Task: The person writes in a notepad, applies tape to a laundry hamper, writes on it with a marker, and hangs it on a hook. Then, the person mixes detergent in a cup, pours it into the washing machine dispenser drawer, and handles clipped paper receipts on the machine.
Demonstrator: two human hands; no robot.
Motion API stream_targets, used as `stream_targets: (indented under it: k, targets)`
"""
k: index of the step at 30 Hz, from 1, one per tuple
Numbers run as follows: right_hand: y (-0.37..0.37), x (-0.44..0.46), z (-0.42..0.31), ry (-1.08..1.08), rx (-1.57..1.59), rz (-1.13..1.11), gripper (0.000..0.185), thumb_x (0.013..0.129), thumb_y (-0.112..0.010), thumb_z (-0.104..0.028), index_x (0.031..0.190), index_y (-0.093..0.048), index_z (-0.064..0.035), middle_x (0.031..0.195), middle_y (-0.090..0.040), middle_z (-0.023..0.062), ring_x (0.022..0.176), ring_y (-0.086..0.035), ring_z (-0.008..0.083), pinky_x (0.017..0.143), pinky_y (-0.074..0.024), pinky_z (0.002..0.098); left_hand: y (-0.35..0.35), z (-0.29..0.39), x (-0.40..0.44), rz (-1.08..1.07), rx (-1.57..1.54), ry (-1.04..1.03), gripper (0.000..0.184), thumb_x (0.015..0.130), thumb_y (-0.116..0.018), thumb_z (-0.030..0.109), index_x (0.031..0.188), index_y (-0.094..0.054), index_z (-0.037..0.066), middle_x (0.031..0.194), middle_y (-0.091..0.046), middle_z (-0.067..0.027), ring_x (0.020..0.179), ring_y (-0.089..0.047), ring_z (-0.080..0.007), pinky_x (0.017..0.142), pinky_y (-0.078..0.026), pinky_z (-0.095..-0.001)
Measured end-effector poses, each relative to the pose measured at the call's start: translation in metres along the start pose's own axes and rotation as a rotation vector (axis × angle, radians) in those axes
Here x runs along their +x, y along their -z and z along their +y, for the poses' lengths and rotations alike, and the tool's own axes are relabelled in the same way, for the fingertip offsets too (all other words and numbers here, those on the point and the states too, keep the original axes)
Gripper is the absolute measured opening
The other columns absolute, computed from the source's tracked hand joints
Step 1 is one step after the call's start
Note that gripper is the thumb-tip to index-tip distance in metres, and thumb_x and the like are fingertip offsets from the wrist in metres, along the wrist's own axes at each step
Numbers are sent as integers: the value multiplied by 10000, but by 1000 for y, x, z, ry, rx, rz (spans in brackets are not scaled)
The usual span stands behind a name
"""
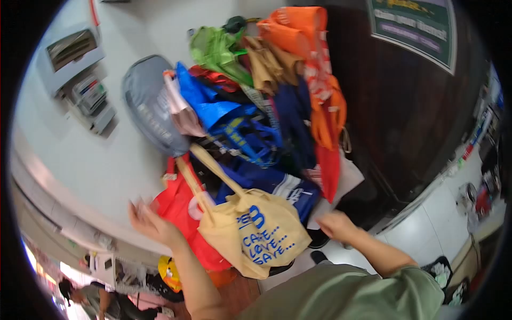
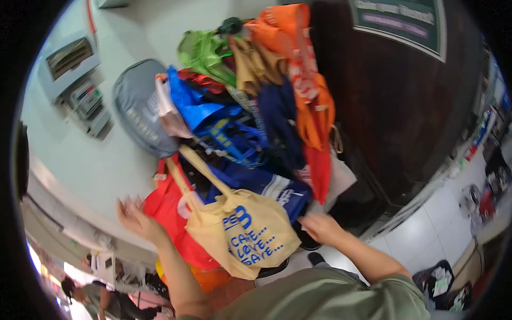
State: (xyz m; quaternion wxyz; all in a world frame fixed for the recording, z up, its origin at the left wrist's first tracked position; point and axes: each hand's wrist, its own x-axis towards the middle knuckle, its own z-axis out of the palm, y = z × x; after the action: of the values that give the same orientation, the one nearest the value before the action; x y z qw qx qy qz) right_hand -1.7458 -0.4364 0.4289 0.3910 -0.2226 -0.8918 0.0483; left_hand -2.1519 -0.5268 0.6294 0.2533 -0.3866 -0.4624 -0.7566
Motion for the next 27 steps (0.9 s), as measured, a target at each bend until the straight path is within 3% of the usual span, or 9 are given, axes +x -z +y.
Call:
stream_targets:
  k: [3,5,7,10,12,13,17,22,27]
  targets:
    - [-4,-292,23,-815,-120,-963,343,839,-583,-237,1167,-641,-151,1149,-649,159,1030,-635,342,878,-512,462,5,3,-127,-207,-16,245,234,996,-478,121,1190,-488,-9,965,-533,-78,843,-541,-165,777,-485,-290]
    - [21,-570,9,-936,-219,-1012,196,808,-642,-193,969,-705,-102,998,-681,106,1010,-625,295,895,-482,449,4,20,-226,-555,32,473,140,972,-496,70,1080,-563,11,928,-586,-52,781,-568,-140,711,-497,-272]
    - [54,-626,20,-1330,-158,-870,228,832,-623,-239,979,-700,-83,981,-689,128,948,-645,303,847,-509,445,-14,52,-310,-1003,-302,782,195,938,-556,69,1118,-581,-3,1010,-620,-96,850,-614,-179,752,-504,-285]
    - [101,-697,8,-1957,-38,-536,299,870,-595,-308,994,-693,-54,956,-700,162,855,-675,314,775,-550,440,-50,97,-378,-2051,-402,204,453,959,-573,221,1373,-475,65,1192,-627,-176,1058,-620,-298,904,-487,-352]
    - [141,-685,-37,-2165,264,602,294,847,-609,-309,910,-709,-40,884,-706,173,710,-677,347,709,-563,451,-74,113,-429,-2644,-419,154,548,972,-547,302,1463,-393,114,1290,-597,-196,1170,-588,-331,971,-454,-375]
    - [155,-674,-27,-2131,26,294,287,808,-625,-289,885,-710,-27,903,-707,180,753,-683,353,733,-554,455,-90,133,-443,-2772,-220,408,589,958,-569,330,1465,-383,94,1317,-575,-208,1190,-577,-337,986,-445,-378]
    - [194,-665,9,-1886,-57,-151,448,788,-709,-377,1138,-683,-100,1026,-701,185,951,-674,344,842,-530,421,-122,144,-535,-2443,121,-192,624,873,-633,351,1384,-469,33,1255,-569,-273,1142,-556,-430,952,-465,-435]
    - [261,-700,29,-1754,128,-362,531,807,-717,-439,1230,-649,-125,1020,-721,138,915,-686,298,845,-527,411,-179,118,-665,-2540,338,36,605,888,-607,366,1367,-484,16,1254,-570,-268,1131,-571,-412,942,-474,-425]
    - [371,-786,99,-1996,344,210,487,851,-688,-325,1208,-629,0,828,-713,132,670,-671,201,628,-537,348,-267,191,-754,-2659,372,45,604,892,-600,369,1366,-484,14,1253,-570,-267,1131,-573,-409,942,-474,-423]
